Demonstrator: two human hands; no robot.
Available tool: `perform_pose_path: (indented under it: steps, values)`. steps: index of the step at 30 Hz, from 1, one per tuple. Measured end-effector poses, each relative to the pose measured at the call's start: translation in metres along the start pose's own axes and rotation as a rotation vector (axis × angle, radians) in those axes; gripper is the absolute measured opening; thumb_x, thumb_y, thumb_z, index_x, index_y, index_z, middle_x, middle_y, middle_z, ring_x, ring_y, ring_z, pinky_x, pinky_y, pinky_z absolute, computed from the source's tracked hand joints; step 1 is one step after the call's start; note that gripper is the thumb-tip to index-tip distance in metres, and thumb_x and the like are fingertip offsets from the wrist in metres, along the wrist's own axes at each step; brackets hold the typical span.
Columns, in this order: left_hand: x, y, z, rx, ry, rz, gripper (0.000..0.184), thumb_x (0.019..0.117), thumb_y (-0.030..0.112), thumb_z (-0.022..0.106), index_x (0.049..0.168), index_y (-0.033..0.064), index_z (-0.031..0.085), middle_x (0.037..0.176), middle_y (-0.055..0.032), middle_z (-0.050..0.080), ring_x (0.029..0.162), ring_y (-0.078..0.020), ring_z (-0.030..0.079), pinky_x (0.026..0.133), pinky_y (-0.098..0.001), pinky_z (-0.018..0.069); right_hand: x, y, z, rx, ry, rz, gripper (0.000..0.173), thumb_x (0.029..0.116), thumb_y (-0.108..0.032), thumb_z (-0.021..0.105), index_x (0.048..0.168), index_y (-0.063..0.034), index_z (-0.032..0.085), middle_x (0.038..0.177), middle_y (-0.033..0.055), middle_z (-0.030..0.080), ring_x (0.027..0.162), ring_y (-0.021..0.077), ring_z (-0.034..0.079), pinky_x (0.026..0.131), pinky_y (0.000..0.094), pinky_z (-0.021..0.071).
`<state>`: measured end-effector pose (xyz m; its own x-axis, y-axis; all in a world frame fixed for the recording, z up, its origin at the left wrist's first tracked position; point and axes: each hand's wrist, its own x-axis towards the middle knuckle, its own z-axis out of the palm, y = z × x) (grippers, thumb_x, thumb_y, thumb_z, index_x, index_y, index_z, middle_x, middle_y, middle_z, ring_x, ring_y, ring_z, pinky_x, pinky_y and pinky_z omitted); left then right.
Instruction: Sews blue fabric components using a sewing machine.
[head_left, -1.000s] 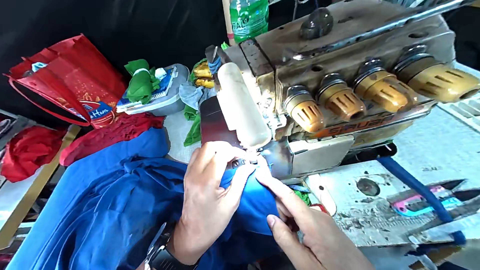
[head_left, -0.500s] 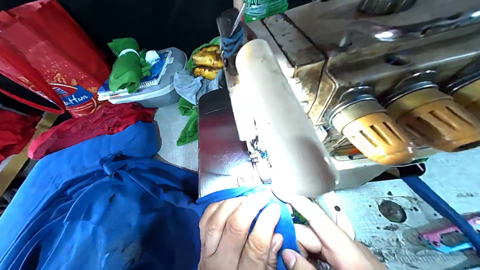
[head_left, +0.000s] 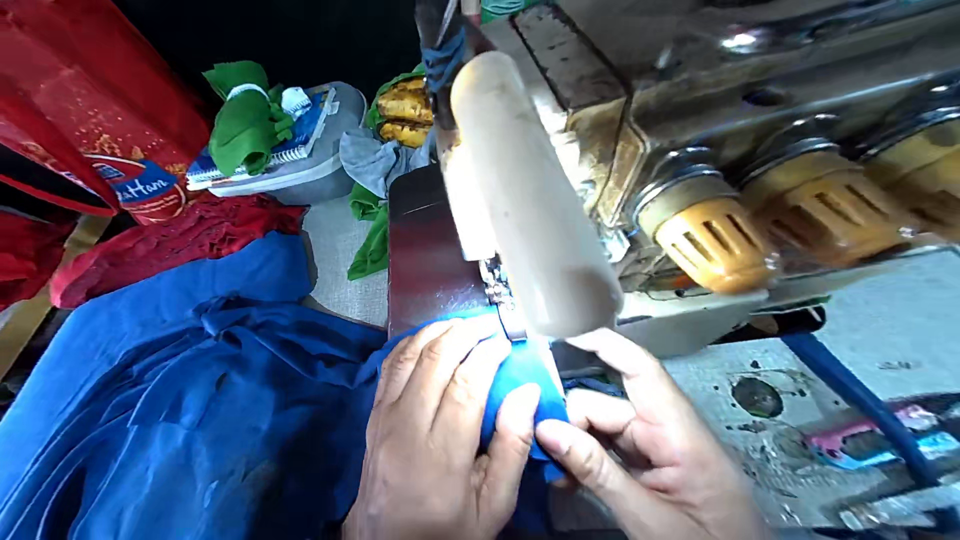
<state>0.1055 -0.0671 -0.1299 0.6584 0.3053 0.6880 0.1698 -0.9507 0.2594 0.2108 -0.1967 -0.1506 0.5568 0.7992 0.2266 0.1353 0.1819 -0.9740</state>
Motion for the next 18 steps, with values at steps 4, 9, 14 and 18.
perform_pose_path:
  steps: [4,9,14,18]
  values:
    - [-0.002,-0.005,-0.001,-0.026,0.007,0.035,0.027,0.1002,0.024,0.058,0.107,0.0037,0.074,0.116,-0.0093,0.073,0.119,-0.0154,0.063,0.106,-0.0304,0.0457,-0.001,0.021,-0.012,-0.045,0.066,-0.068,0.047,0.1078,-0.048,0.042,0.146,-0.0205,0.047,0.081,-0.0063,0.066,0.072,0.0033,0.066,0.067,0.0199,0.0587]
    - [-0.003,-0.005,-0.001,-0.031,-0.01,0.045,0.028,0.0995,0.023,0.059,0.11,0.0013,0.074,0.119,-0.0125,0.072,0.119,-0.021,0.064,0.107,-0.0363,0.0468,-0.009,0.025,-0.009,0.007,0.136,-0.105,0.033,0.1071,-0.03,0.05,0.138,-0.0168,0.053,0.088,-0.0043,0.071,0.076,0.0081,0.07,0.069,0.0231,0.0609]
    - [-0.004,-0.005,0.001,-0.033,-0.018,0.024,0.029,0.0999,0.024,0.06,0.112,0.0019,0.073,0.119,-0.0115,0.071,0.117,-0.0224,0.064,0.106,-0.0387,0.0476,-0.012,0.015,0.003,0.053,0.131,-0.041,0.033,0.1008,-0.019,0.058,0.133,-0.0141,0.051,0.085,-0.0049,0.07,0.072,0.0055,0.068,0.066,0.0208,0.0575]
    - [-0.003,-0.008,-0.002,-0.055,-0.055,0.048,0.028,0.1003,0.023,0.06,0.113,0.0007,0.073,0.122,-0.013,0.07,0.12,-0.0246,0.063,0.108,-0.0403,0.0467,-0.011,0.01,0.009,0.071,0.168,-0.052,0.036,0.0944,-0.001,0.065,0.127,-0.01,0.052,0.084,-0.001,0.07,0.064,0.0077,0.068,0.058,0.0218,0.0585]
